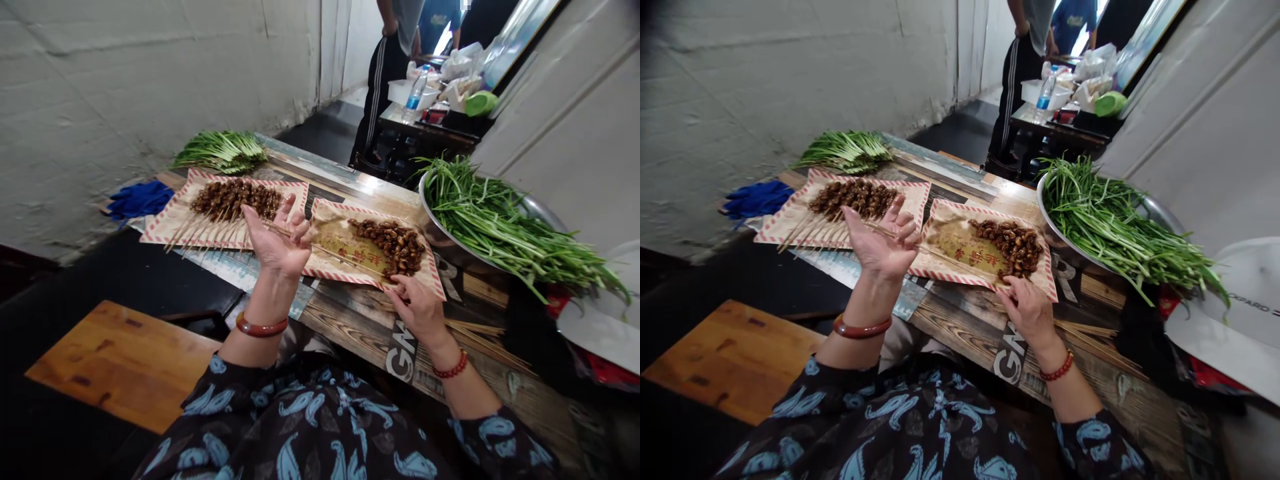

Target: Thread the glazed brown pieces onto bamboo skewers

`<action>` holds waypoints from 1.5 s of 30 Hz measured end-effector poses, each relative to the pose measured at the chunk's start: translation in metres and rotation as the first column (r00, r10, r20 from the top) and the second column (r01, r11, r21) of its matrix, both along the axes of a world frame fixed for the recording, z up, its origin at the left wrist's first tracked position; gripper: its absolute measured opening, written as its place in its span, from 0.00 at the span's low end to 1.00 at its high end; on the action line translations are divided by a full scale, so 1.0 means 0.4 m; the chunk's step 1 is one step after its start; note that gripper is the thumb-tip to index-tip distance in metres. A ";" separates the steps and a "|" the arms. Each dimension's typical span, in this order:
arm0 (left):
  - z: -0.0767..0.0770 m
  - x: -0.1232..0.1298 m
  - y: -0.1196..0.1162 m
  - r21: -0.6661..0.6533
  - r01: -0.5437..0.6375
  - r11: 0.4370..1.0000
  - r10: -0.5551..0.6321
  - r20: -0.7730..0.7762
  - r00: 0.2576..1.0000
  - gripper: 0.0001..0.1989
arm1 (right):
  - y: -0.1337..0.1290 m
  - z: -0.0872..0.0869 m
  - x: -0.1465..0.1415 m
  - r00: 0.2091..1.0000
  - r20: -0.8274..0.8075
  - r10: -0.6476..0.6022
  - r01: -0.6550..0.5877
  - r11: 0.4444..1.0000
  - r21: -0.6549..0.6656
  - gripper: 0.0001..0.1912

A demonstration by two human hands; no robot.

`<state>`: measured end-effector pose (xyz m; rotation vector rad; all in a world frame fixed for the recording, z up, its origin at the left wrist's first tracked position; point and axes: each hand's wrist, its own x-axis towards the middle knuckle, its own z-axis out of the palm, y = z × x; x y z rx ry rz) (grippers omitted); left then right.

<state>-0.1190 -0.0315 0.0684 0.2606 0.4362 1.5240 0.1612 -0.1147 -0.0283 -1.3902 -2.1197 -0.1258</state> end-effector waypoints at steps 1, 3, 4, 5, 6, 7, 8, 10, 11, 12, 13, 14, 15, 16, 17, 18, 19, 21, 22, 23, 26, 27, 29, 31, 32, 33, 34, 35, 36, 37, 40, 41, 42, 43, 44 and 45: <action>0.001 0.014 -0.003 0.002 0.020 1.000 -0.020 0.006 1.000 0.42 | -0.002 0.015 0.001 0.999 -0.044 -0.013 0.014 0.999 0.031 0.13; 0.002 0.049 -0.008 0.007 0.073 0.997 -0.073 0.014 0.997 0.42 | -0.006 0.052 -0.013 0.993 -0.117 -0.028 0.040 0.994 0.106 0.13; 0.003 0.069 -0.011 0.012 0.104 0.995 -0.104 0.015 0.994 0.42 | -0.008 0.072 -0.028 0.989 -0.145 -0.023 0.043 0.990 0.135 0.15; 0.004 0.090 -0.015 0.018 0.136 0.991 -0.136 0.014 0.991 0.42 | -0.010 0.090 -0.048 0.989 -0.148 0.008 0.014 0.990 0.142 0.16; 0.005 0.111 -0.020 0.024 0.168 0.985 -0.169 0.012 0.986 0.42 | -0.011 0.106 -0.073 0.991 -0.131 0.040 -0.024 0.992 0.126 0.18; 0.006 0.131 -0.026 0.030 0.199 0.979 -0.200 0.010 0.980 0.42 | -0.012 0.118 -0.099 0.991 -0.117 0.065 -0.054 0.994 0.094 0.19; 0.006 0.149 -0.032 0.035 0.227 0.973 -0.228 0.007 0.974 0.41 | -0.012 0.125 -0.126 0.992 -0.109 0.071 -0.065 0.996 0.061 0.20; 0.005 0.178 -0.045 0.041 0.266 0.963 -0.267 0.004 0.964 0.42 | -0.010 0.129 -0.170 0.988 -0.141 0.059 -0.055 0.998 0.028 0.19; 0.004 0.188 -0.051 0.044 0.280 0.959 -0.281 0.003 0.960 0.42 | -0.010 0.126 -0.183 0.983 -0.175 0.055 -0.051 0.998 0.029 0.18; 0.002 0.193 -0.055 0.047 0.290 0.956 -0.290 0.000 0.957 0.42 | -0.010 0.122 -0.188 0.977 -0.207 0.056 -0.050 0.998 0.032 0.17; -0.001 0.195 -0.057 0.051 0.294 0.955 -0.294 -0.005 0.956 0.41 | -0.011 0.117 -0.184 0.970 -0.235 0.063 -0.056 0.998 0.034 0.16; -0.004 0.192 -0.056 0.055 0.288 0.956 -0.288 -0.014 0.958 0.40 | -0.013 0.111 -0.170 0.964 -0.255 0.072 -0.066 0.997 0.032 0.15; -0.008 0.185 -0.053 0.058 0.273 0.960 -0.272 -0.025 0.962 0.39 | -0.016 0.107 -0.148 0.962 -0.263 0.079 -0.075 0.997 0.023 0.14; -0.012 0.174 -0.047 0.058 0.252 0.966 -0.251 -0.036 0.967 0.38 | -0.020 0.102 -0.119 0.961 -0.266 0.081 -0.080 0.997 0.015 0.13; -0.017 0.161 -0.039 0.059 0.223 0.973 -0.220 -0.047 0.974 0.38 | -0.025 0.098 -0.085 0.963 -0.260 0.073 -0.073 0.997 0.008 0.12; -0.023 0.145 -0.030 0.057 0.196 0.979 -0.192 -0.056 0.980 0.37 | -0.031 0.094 -0.048 0.966 -0.254 0.050 -0.048 0.999 0.015 0.12; -0.030 0.129 -0.021 0.055 0.174 0.983 -0.170 -0.064 0.983 0.37 | -0.037 0.089 -0.011 0.969 -0.247 0.027 -0.024 1.000 0.014 0.12; -0.045 0.099 -0.006 0.066 0.135 0.989 -0.130 -0.077 0.988 0.37 | -0.053 0.075 0.058 0.972 -0.236 0.005 -0.004 1.000 0.008 0.11; -0.053 0.088 -0.001 0.066 0.132 0.989 -0.126 -0.081 0.989 0.36 | -0.062 0.066 0.086 0.975 -0.222 -0.011 0.009 1.000 -0.010 0.11; -0.061 0.080 0.003 0.063 0.129 0.990 -0.124 -0.083 0.989 0.36 | -0.071 0.056 0.109 0.978 -0.206 -0.030 0.026 0.999 -0.022 0.11; -0.075 0.077 0.006 0.044 0.141 0.989 -0.138 -0.083 0.987 0.34 | -0.099 0.022 0.149 0.985 -0.152 -0.081 0.073 0.996 -0.053 0.12; -0.077 0.080 0.006 0.039 0.147 0.988 -0.143 -0.083 0.986 0.34 | -0.107 0.012 0.155 0.987 -0.133 -0.088 0.080 0.995 -0.063 0.13; -0.079 0.088 0.005 0.030 0.152 0.988 -0.149 -0.085 0.985 0.33 | -0.120 -0.002 0.161 0.991 -0.103 -0.089 0.080 0.993 -0.087 0.14; -0.080 0.093 0.005 0.020 0.146 0.989 -0.144 -0.091 0.985 0.33 | -0.132 -0.007 0.164 0.993 -0.082 -0.083 0.075 0.992 -0.103 0.14; -0.081 0.094 0.005 0.017 0.142 0.990 -0.140 -0.094 0.986 0.32 | -0.138 -0.007 0.165 0.994 -0.078 -0.077 0.068 0.992 -0.110 0.14; -0.082 0.095 0.006 0.013 0.139 0.990 -0.137 -0.096 0.986 0.31 | -0.143 -0.006 0.165 0.994 -0.078 -0.071 0.062 0.991 -0.116 0.14; -0.084 0.095 0.007 0.009 0.138 0.990 -0.137 -0.096 0.986 0.31 | -0.149 -0.005 0.166 0.995 -0.077 -0.066 0.057 0.991 -0.121 0.13; -0.085 0.094 0.007 0.007 0.138 0.990 -0.137 -0.096 0.986 0.30 | -0.154 -0.005 0.167 0.995 -0.076 -0.062 0.053 0.991 -0.124 0.13; -0.087 0.095 0.008 0.004 0.139 0.990 -0.138 -0.096 0.986 0.30 | -0.159 -0.005 0.167 0.995 -0.074 -0.061 0.051 0.991 -0.126 0.13; -0.088 0.096 0.008 0.001 0.140 0.990 -0.139 -0.096 0.986 0.30 | -0.163 -0.005 0.167 0.996 -0.070 -0.061 0.052 0.991 -0.124 0.13; -0.090 0.102 0.009 -0.002 0.142 0.990 -0.141 -0.100 0.985 0.29 | -0.169 -0.009 0.168 0.997 -0.054 -0.060 0.054 0.993 -0.102 0.12; -0.091 0.105 0.009 -0.002 0.143 0.990 -0.142 -0.101 0.985 0.29 | -0.169 -0.010 0.168 0.997 -0.049 -0.056 0.051 0.994 -0.099 0.12; -0.092 0.107 0.010 -0.001 0.145 0.989 -0.144 -0.101 0.984 0.29 | -0.169 -0.010 0.168 0.998 -0.046 -0.051 0.046 0.994 -0.096 0.12; -0.093 0.109 0.010 0.000 0.149 0.989 -0.148 -0.100 0.984 0.29 | -0.168 -0.009 0.168 0.998 -0.044 -0.049 0.045 0.995 -0.091 0.12; -0.094 0.110 0.011 0.001 0.154 0.988 -0.153 -0.098 0.983 0.30 | -0.167 -0.007 0.167 0.998 -0.042 -0.048 0.044 0.996 -0.084 0.11; -0.096 0.110 0.012 0.003 0.158 0.987 -0.157 -0.096 0.983 0.30 | -0.166 -0.005 0.166 0.998 -0.036 -0.048 0.045 0.996 -0.073 0.11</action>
